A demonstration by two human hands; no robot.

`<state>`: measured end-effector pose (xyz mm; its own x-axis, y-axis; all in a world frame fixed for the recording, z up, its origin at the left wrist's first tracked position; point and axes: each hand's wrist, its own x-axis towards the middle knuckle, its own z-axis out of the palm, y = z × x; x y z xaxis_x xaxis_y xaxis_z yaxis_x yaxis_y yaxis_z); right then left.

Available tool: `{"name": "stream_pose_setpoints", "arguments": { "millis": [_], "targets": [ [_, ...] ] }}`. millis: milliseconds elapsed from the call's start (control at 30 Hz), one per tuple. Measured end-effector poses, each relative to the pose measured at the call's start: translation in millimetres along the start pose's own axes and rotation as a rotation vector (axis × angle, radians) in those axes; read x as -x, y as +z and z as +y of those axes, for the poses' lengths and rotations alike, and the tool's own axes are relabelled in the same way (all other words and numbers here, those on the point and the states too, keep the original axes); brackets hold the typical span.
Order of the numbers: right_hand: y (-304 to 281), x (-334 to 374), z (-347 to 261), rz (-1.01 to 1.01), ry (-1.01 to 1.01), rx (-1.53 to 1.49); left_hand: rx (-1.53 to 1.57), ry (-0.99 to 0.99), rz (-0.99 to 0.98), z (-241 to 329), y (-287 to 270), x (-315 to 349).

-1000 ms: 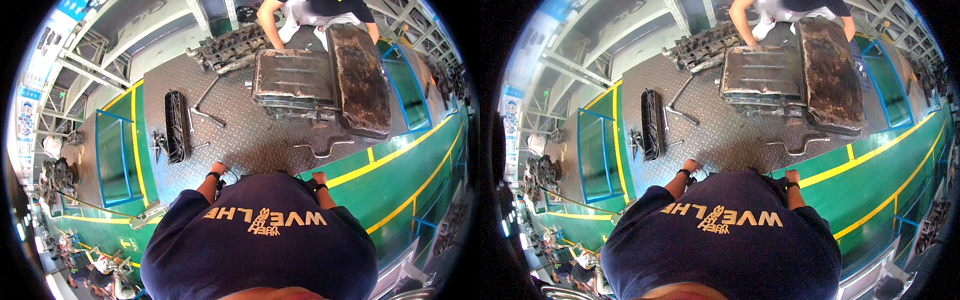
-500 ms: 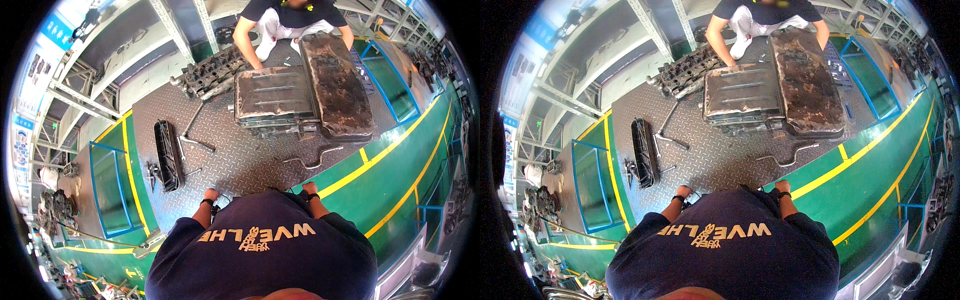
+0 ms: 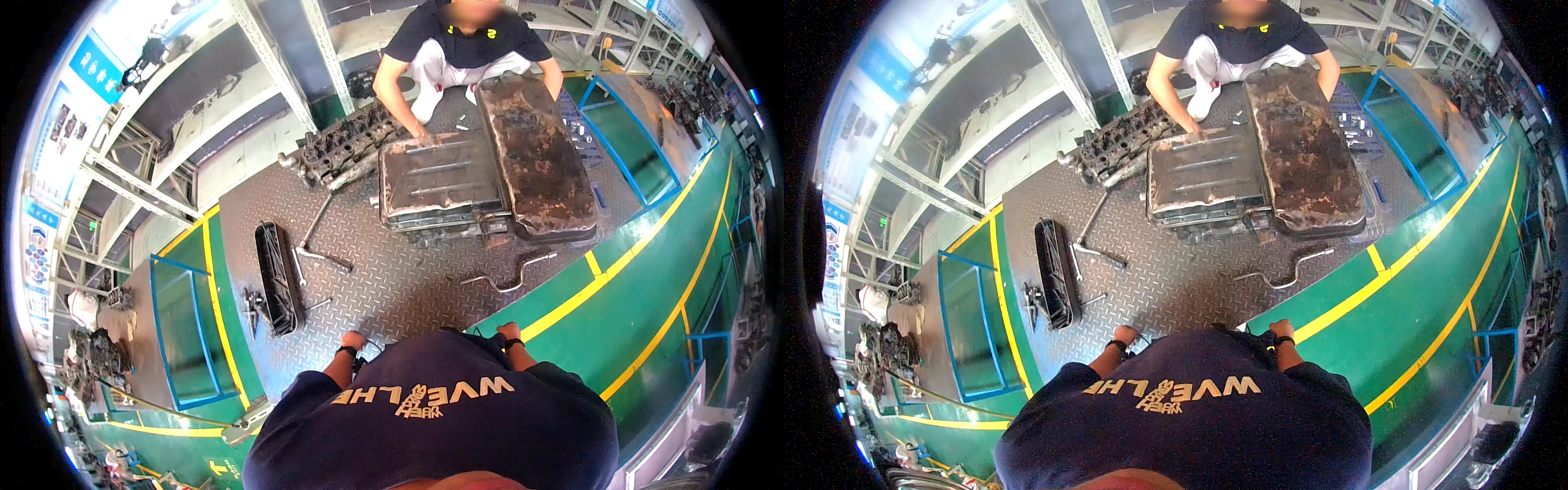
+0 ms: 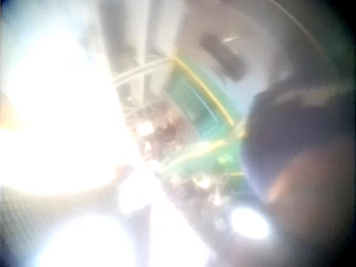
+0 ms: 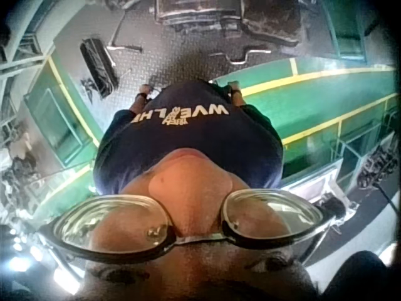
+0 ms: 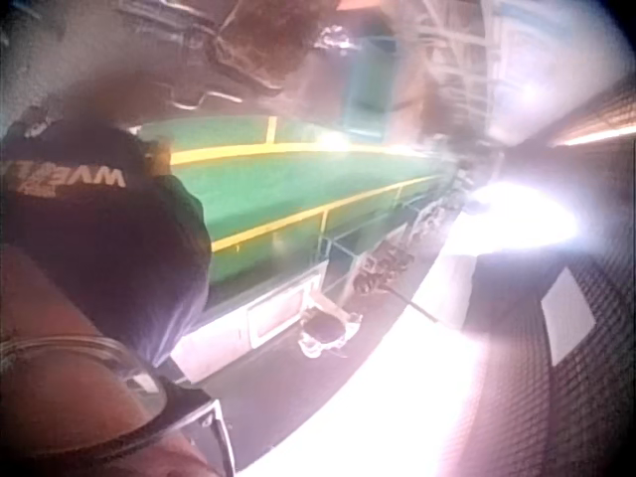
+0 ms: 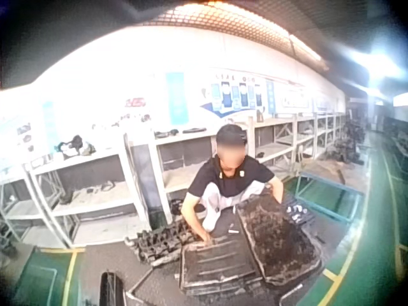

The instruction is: The person uses a ratchet on an engine part, lifts off a large metal casing, and turns over the engine block to remove internal components including a camshaft.

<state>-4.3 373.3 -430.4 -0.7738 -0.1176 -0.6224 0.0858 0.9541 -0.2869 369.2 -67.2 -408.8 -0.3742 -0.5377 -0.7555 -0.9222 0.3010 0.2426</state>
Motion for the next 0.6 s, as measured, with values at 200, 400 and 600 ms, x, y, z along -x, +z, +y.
{"name": "stream_pose_setpoints", "arguments": {
  "millis": [200, 400, 600],
  "targets": [
    [-4, 2, -4, 0.178, -0.001, -0.013, 0.050, -0.023, 0.065, 11, 7, 1],
    [-26, 15, -17, 0.179, -0.045, 0.047, 0.043, 0.017, 0.076, 13, 15, 18],
    [-39, 22, -17, 0.106, -0.039, 0.147, 0.197, -0.085, 0.184, 12, 32, 42]
  ]
}}
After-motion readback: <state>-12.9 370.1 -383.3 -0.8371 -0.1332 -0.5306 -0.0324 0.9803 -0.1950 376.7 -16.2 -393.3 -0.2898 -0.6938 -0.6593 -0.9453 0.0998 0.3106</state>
